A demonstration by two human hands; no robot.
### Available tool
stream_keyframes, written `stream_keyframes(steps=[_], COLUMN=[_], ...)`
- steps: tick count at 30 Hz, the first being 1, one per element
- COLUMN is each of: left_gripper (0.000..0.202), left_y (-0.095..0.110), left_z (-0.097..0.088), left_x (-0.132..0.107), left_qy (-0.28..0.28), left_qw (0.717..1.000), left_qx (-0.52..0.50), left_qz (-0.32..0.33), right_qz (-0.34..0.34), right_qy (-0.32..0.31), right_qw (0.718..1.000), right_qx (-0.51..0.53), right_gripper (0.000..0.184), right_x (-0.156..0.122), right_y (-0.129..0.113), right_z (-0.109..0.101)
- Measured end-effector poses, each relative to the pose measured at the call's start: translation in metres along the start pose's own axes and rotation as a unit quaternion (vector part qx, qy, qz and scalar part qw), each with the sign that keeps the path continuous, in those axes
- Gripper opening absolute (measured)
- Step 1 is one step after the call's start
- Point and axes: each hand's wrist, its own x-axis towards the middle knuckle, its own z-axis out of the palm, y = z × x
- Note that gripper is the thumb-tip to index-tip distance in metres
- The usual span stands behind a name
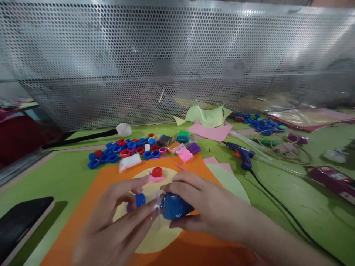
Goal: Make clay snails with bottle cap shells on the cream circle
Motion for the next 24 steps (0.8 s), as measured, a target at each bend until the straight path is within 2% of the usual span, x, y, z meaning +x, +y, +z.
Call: stream_keyframes(steps=[3, 7, 10, 13, 19, 21, 24], left_gripper=[0.022, 0.023, 0.027, 0.026, 0.017, 0.014, 0.006], left_y=[0.001, 0.009, 0.009, 0.004, 0.01, 0.015, 0.018], left_z=[0.001, 0.003, 0.004, 0.004, 0.005, 0.003, -0.002], left_x=[0.001, 0.005, 0.003, -0.001, 0.004, 0.009, 0.016], left_qy=[0.007, -0.009, -0.001, 0.013, 0.016, 0.001, -0.025], left_qw=[0.999, 0.997, 0.997, 1.0, 0.982, 0.98, 0.986], left_qx=[-0.031, -0.068, -0.057, 0.011, 0.139, 0.153, 0.128], left_qz=[-0.027, -0.046, -0.049, -0.016, 0.123, 0.13, 0.102], right_qz=[0.001, 0.0, -0.007, -0.007, -0.015, -0.014, 0.016], right_qy=[0.004, 0.002, -0.002, -0.001, 0.003, 0.015, 0.05], right_qw=[1.0, 1.0, 1.0, 1.0, 1.0, 1.0, 0.999], right_qx=[-0.002, -0.002, -0.009, -0.018, -0.025, -0.014, 0.002], right_gripper=[0.048, 0.047, 0.047, 0.047, 0.043, 0.041, 0.041], right_x=[-0.001, -0.001, 0.0, 0.0, -0.002, -0.003, -0.003], right_y=[0.0, 0.001, 0.001, 0.0, 0.001, 0.002, 0.006], right_z=[0.001, 0.002, 0.002, 0.002, 0.002, 0.0, -0.005])
